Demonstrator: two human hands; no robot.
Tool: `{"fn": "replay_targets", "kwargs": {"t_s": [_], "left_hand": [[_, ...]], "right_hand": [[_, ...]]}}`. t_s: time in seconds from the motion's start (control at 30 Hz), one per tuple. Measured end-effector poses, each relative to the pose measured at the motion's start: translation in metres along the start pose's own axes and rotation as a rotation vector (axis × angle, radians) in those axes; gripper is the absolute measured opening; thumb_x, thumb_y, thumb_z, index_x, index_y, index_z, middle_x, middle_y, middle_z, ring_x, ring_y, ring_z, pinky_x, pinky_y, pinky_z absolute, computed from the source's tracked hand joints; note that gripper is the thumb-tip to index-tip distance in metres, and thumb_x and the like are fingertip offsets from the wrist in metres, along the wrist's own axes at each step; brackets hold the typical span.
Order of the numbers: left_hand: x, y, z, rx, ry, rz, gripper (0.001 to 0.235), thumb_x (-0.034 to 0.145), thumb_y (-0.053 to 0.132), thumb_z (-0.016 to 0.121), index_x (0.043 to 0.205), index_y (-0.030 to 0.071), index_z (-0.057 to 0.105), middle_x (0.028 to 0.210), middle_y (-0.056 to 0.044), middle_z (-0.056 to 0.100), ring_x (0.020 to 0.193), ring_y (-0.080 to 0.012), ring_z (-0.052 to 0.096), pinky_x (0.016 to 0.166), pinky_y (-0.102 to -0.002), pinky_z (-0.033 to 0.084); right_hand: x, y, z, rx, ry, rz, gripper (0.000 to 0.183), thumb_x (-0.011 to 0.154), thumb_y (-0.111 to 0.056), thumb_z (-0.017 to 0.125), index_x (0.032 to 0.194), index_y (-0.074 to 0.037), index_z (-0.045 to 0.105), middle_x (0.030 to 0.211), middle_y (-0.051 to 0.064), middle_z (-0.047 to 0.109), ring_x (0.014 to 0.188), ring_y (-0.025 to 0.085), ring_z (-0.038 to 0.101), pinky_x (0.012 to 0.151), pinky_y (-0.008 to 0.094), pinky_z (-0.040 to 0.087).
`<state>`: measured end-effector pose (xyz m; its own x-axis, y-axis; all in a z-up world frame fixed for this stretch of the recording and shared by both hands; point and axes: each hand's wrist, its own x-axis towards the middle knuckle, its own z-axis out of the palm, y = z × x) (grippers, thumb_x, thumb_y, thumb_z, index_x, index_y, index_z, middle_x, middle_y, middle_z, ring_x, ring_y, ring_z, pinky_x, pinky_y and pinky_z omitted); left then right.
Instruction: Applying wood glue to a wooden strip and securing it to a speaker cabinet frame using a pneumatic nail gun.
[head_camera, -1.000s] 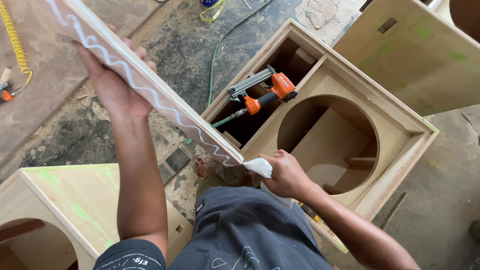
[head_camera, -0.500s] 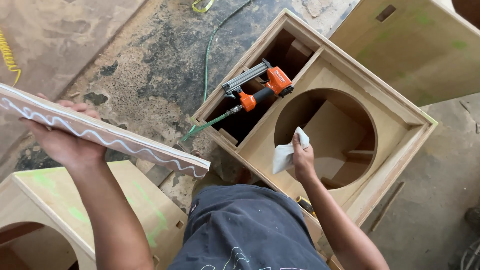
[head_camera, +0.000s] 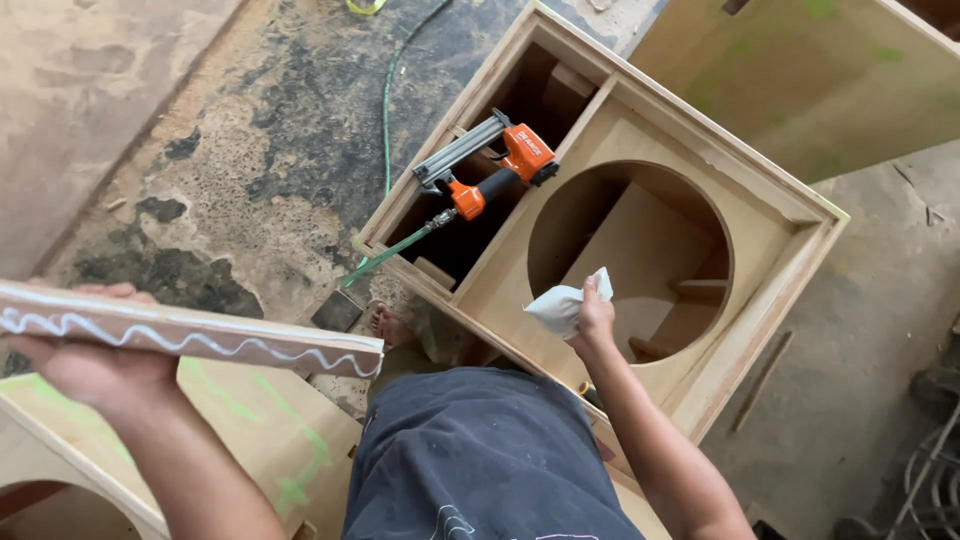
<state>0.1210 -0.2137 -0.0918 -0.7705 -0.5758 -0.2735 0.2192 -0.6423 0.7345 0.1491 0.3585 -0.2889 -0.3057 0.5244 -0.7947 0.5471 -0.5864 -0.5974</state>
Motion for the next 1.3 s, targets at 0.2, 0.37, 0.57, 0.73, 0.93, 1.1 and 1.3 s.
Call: {"fn": "replay_targets", "kwargs": {"t_s": [0.2, 0.37, 0.57, 0.73, 0.93, 1.1, 1.3], "left_hand": [[-0.001, 0.008, 0.005, 0.023, 0.141, -0.025, 0.027, 0.081, 0.039, 0.063, 0.080, 0.012, 0.059, 0.079, 0.001, 0.058, 0.079, -0.0157, 0.063, 0.069, -0.022, 0.047], [-0.011, 0.001, 0.032, 0.210, 0.104, 0.049, 0.024, 0.078, 0.027, 0.069, 0.071, 0.006, 0.058, 0.070, -0.005, 0.050, 0.067, -0.0124, 0.049, 0.064, -0.019, 0.037], [0.002, -0.012, 0.040, 0.166, 0.060, 0.007, 0.018, 0.082, 0.019, 0.069, 0.075, 0.006, 0.058, 0.077, -0.005, 0.052, 0.070, -0.0111, 0.047, 0.067, -0.018, 0.038], [0.019, -0.022, 0.031, -0.004, 0.038, -0.055, 0.006, 0.091, 0.004, 0.067, 0.089, 0.003, 0.062, 0.095, -0.012, 0.060, 0.086, -0.0169, 0.058, 0.077, -0.020, 0.049], [0.013, -0.039, 0.069, 0.173, 0.157, -0.095, 0.008, 0.078, 0.009, 0.069, 0.078, 0.001, 0.068, 0.085, -0.008, 0.065, 0.076, -0.0163, 0.060, 0.072, -0.019, 0.051], [0.000, -0.046, 0.094, 0.432, 0.023, -0.052, 0.025, 0.074, 0.030, 0.071, 0.073, 0.007, 0.063, 0.063, -0.003, 0.040, 0.067, -0.0150, 0.053, 0.067, -0.027, 0.039], [-0.009, -0.033, 0.100, 0.426, 0.047, 0.044, 0.033, 0.073, 0.039, 0.064, 0.071, 0.006, 0.063, 0.068, -0.007, 0.051, 0.068, -0.0183, 0.057, 0.069, -0.028, 0.046]], "right_hand": [[0.033, -0.014, -0.035, 0.041, 0.165, -0.139, 0.043, 0.097, -0.047, 0.064, 0.122, -0.012, 0.065, 0.101, 0.002, 0.073, 0.084, 0.020, 0.069, 0.072, 0.038, 0.057], [0.085, -0.022, -0.077, -0.194, 0.249, -0.295, 0.051, 0.088, -0.049, 0.073, 0.119, -0.010, 0.064, 0.106, 0.001, 0.069, 0.093, 0.016, 0.066, 0.082, 0.031, 0.052], [0.127, 0.012, -0.116, -0.603, 0.236, -0.126, 0.082, 0.078, -0.050, 0.081, 0.140, -0.002, 0.056, 0.138, 0.013, 0.063, 0.127, 0.026, 0.060, 0.102, 0.034, 0.047], [0.054, 0.010, -0.145, -1.133, -0.097, -0.368, 0.032, 0.083, -0.043, 0.071, 0.102, -0.018, 0.078, 0.104, 0.001, 0.079, 0.098, 0.018, 0.072, 0.087, 0.034, 0.051], [0.023, 0.053, -0.177, -1.682, -0.418, -0.287, 0.042, 0.078, -0.038, 0.072, 0.118, -0.024, 0.071, 0.118, 0.004, 0.076, 0.107, 0.028, 0.070, 0.086, 0.041, 0.053], [0.002, 0.043, -0.170, -1.647, -0.391, -0.389, 0.031, 0.080, -0.035, 0.068, 0.104, -0.017, 0.074, 0.102, 0.010, 0.077, 0.094, 0.034, 0.069, 0.078, 0.043, 0.051], [-0.002, 0.022, -0.143, -0.862, -0.261, -0.192, 0.022, 0.080, -0.028, 0.065, 0.090, -0.010, 0.074, 0.075, 0.004, 0.062, 0.066, 0.015, 0.051, 0.057, 0.032, 0.039]]}}
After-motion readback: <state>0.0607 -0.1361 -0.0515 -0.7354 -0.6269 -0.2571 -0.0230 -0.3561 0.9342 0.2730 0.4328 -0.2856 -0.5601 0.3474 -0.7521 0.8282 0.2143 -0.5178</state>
